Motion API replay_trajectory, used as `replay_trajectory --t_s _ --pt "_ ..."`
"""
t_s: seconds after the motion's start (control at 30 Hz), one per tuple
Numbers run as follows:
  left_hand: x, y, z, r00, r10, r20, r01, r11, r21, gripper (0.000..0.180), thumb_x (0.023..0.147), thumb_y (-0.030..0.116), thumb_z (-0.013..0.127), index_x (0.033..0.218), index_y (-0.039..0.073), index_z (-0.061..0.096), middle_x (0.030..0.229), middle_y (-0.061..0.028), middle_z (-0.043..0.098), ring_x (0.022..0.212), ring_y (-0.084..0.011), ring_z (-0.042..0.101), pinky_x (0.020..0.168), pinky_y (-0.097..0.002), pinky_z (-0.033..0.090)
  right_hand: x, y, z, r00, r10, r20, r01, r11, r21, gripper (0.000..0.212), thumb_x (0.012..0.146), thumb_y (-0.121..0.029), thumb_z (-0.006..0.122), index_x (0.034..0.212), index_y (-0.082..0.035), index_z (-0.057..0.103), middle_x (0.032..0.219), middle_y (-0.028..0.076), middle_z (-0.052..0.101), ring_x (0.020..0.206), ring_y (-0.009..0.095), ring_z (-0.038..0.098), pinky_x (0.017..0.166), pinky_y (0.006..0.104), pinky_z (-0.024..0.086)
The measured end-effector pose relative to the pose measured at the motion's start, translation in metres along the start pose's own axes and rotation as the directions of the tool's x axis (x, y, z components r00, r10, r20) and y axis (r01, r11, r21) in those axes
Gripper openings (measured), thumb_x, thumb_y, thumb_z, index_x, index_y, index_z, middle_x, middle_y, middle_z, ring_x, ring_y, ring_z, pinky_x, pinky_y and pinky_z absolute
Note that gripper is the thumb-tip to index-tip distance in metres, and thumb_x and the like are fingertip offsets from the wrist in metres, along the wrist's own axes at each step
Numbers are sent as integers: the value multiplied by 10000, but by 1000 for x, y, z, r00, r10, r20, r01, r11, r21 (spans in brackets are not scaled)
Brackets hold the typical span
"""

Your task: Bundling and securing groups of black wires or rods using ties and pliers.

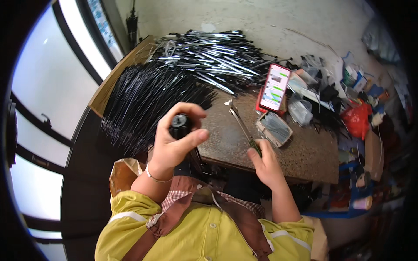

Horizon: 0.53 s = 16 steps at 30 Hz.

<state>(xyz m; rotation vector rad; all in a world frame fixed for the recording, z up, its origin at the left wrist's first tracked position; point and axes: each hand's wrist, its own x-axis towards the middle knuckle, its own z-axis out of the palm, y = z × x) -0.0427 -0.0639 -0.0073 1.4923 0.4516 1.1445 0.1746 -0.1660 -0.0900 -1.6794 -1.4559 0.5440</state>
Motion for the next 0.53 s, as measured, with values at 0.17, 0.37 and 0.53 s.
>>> replay_trajectory --t_s 0.17,0.37,0.53 --pt "-4 -14 -5 994 -66 84 72 995 -72 223 711 41 723 846 36 546 762 31 509 680 -34 455 601 -182 376 -11 73 21 986 75 -147 -153 743 -651 303 830 -266 588 993 -16 535 918 162 523 878 328 514 758 388 431" --pt "-4 -26 -10 988 -107 110 123 980 -156 220 702 20 725 823 46 543 750 31 506 668 -39 449 604 -182 369 -6 86 19 988 49 -149 -139 712 -689 301 815 -245 590 1009 -21 539 994 160 505 948 337 494 779 409 426" --pt "0 -33 -8 990 -125 66 135 975 -178 238 701 34 733 848 46 546 746 28 509 693 -44 456 623 -186 372 54 82 -12 875 -383 -297 123 768 -629 366 791 -216 625 1103 -45 540 1095 168 492 1020 329 471 864 418 392"
